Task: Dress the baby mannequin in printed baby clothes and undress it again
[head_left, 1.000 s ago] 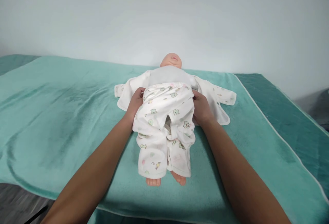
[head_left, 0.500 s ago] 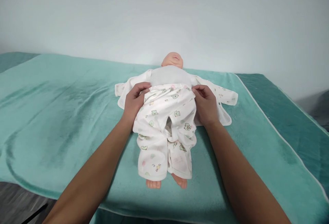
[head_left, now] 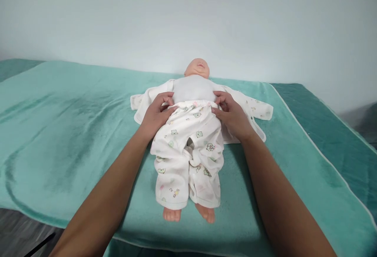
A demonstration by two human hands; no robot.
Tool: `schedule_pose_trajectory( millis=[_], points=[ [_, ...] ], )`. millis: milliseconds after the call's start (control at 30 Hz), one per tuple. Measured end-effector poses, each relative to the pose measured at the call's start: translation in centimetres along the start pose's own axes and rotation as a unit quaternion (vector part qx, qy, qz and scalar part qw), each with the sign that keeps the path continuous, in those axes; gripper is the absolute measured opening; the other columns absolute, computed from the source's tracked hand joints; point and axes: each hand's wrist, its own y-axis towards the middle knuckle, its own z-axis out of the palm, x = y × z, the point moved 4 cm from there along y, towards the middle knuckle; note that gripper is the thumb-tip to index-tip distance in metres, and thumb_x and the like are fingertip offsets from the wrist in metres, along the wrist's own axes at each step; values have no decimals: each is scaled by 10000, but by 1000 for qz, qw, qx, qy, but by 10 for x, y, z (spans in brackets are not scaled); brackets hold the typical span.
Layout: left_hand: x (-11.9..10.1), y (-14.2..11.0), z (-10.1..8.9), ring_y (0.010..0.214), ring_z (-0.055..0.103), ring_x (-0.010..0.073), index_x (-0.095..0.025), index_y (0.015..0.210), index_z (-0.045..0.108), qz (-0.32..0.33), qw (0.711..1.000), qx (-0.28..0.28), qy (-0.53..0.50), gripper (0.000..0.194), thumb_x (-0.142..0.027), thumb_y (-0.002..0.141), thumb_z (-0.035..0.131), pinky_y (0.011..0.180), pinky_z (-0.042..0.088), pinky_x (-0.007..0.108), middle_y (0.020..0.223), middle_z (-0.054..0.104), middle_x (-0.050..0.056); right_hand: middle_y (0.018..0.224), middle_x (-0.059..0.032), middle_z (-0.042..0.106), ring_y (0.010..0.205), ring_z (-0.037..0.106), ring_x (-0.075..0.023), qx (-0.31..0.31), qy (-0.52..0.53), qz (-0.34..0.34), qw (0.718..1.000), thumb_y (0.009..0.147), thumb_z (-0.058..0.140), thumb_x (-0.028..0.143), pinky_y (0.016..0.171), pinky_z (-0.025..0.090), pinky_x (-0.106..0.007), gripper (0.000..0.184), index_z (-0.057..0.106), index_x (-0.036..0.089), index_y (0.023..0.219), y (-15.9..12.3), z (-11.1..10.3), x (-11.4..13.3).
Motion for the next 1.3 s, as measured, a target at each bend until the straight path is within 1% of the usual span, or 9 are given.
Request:
schedule_pose_trajectory(
  millis=[167,333,433,533,767,867,933,1100,1300],
  points=[
    [1,17,1,1017,648,198,-229,876,525,22,998,-26,59,196,-372,895,658,897,500,340,1096,698,51,1279,-49,625,1185,568,-232,-23,-61,-15,998,854,689,324,1059,415,-411,170,548,243,804,7,2,8],
    [12,57,2,694,548,159,-242,864,472,25,988,-89,125,226,-337,897,674,696,416,290,692,538,-38,938,-1,666,832,575,-190,-80,-169,-23,982,894,642,321,822,436,-354,181,490,255,821,31,5,8],
    [24,74,7,643,516,140,-246,871,436,-8,992,-89,88,201,-296,924,624,653,387,278,661,490,-56,749,32,562,701,501,-174,-116,-206,1,972,908,629,315,718,394,-329,212,449,261,810,49,4,0],
    [25,76,10,674,527,140,-246,894,448,-5,994,-76,74,172,-330,942,591,664,408,279,718,527,-43,733,32,521,695,484,-171,-109,-185,-4,977,928,613,331,706,400,-325,212,451,262,811,60,4,-8],
    [9,77,15,1060,588,192,-231,965,579,98,991,13,88,179,-408,938,587,915,475,321,1150,613,52,1282,-56,584,1233,512,-258,-32,-166,-112,979,960,564,513,1038,417,-438,277,573,260,848,68,5,-13],
    [5,83,15,1082,585,194,-225,897,541,90,990,46,97,200,-412,926,607,896,476,311,1196,621,54,1195,-50,658,1146,573,-252,-4,-162,-110,981,968,527,538,976,447,-420,308,562,257,847,74,6,-10],
    [5,89,15,941,591,179,-224,854,498,63,988,65,122,218,-407,945,574,820,473,308,1046,653,37,1024,-36,688,983,603,-235,0,-191,-93,977,969,514,524,881,461,-389,299,565,252,855,78,6,-7],
    [10,113,9,695,471,156,-229,759,417,15,978,0,207,232,-304,916,571,688,416,316,709,524,-14,747,7,609,706,510,-188,-36,-293,-58,954,937,526,405,702,382,-331,211,504,247,801,94,3,-3],
    [41,138,6,807,554,212,-234,751,427,-37,974,-73,209,227,-204,872,618,806,448,389,701,449,-3,715,14,562,714,486,-189,-51,-285,-37,956,872,561,283,716,363,-340,170,457,248,742,121,-1,-21]
  ],
)
